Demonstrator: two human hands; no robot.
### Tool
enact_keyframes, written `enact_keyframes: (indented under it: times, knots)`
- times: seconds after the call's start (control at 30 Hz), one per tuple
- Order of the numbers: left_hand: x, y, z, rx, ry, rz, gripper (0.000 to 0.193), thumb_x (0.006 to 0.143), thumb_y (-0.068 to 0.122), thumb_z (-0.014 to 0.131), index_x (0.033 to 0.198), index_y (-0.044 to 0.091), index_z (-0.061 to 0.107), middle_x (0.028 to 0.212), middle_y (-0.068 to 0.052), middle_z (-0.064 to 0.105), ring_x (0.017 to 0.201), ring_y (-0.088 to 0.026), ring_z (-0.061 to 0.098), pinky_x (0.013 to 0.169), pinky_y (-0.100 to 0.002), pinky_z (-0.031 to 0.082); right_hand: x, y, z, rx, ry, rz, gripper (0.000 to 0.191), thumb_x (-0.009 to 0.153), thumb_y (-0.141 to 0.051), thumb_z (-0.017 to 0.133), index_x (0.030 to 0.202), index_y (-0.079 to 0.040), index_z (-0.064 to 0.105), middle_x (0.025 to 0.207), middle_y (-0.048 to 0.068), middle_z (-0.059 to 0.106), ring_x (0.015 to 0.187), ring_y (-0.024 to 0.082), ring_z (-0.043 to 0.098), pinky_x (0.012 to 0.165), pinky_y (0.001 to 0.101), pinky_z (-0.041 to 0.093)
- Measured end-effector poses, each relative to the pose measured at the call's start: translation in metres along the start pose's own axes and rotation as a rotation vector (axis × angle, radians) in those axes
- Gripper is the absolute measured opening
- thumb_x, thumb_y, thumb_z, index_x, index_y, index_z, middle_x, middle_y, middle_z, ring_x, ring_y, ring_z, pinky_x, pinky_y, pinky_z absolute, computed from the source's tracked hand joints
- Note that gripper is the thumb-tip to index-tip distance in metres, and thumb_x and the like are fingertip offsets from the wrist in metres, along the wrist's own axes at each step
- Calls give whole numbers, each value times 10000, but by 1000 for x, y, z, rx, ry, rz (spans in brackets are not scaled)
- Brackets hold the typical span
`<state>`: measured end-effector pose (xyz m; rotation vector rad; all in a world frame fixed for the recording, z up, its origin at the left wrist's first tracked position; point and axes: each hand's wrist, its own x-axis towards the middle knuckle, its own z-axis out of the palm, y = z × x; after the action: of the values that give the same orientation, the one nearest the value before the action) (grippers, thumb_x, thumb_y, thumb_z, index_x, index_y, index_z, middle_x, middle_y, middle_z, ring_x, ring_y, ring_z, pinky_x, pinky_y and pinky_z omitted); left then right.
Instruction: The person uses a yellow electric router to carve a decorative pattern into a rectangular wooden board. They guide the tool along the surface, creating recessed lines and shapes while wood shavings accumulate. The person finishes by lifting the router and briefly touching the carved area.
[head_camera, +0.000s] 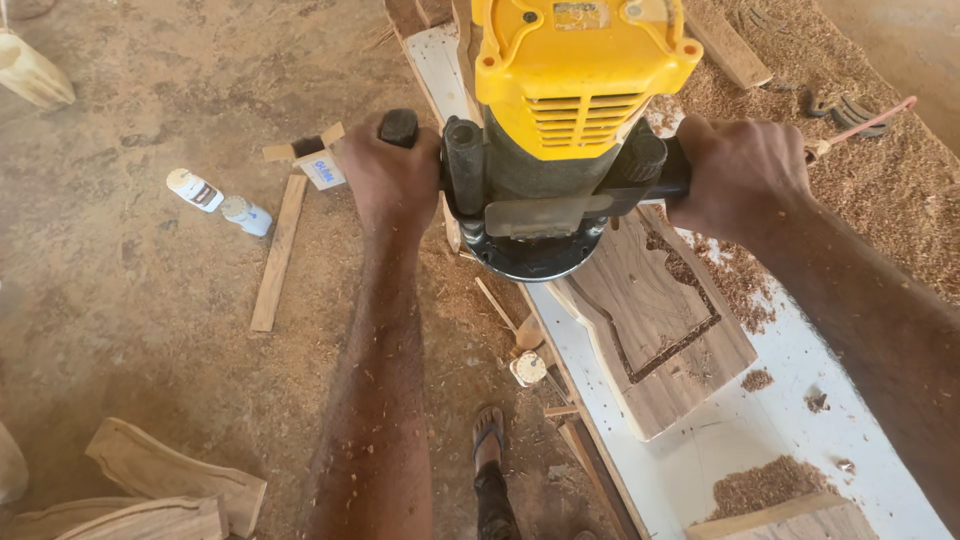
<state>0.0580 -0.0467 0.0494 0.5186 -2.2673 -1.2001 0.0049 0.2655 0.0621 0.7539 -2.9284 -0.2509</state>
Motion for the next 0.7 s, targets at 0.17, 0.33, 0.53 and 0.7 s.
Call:
enact_keyframes:
  times: [0.17, 0.33, 0.53, 0.7]
  knots:
    - [-5, -2, 2, 11, 23, 37, 128, 770, 82, 723, 683, 54, 634, 599, -7, 586, 517, -155, 556, 499, -360, 461, -6, 1, 2, 15, -39, 34, 215, 864, -274, 749, 892, -96, 630, 630, 13, 589, 441, 127, 494, 403, 315, 439]
    - [-9, -1, 3, -24, -27, -22, 125, 794, 79, 698, 698, 58, 622, 590, 3, 575, 482, -148, 518, 460, -360, 422, -14, 4, 3, -5, 27, 3, 187, 896, -258, 726, 881, -105, 619, 622, 6, 580, 448, 123, 487, 412, 314, 430]
    - [-16, 0, 10, -77, -17, 27, 153, 773, 49, 696, 659, 67, 595, 576, 11, 577, 481, -130, 527, 467, -345, 419, -25, 15, 7, 20, -46, 70, 236, 853, -281, 754, 921, -104, 613, 611, 12, 587, 452, 140, 507, 432, 336, 452]
    - [-21, 0, 18, -43, -50, -42, 193, 791, 48, 696, 648, 90, 573, 584, 27, 567, 462, -123, 487, 437, -348, 392, -33, 24, 14, 27, 1, 43, 265, 859, -311, 766, 940, -107, 619, 638, 12, 600, 473, 138, 520, 464, 339, 462]
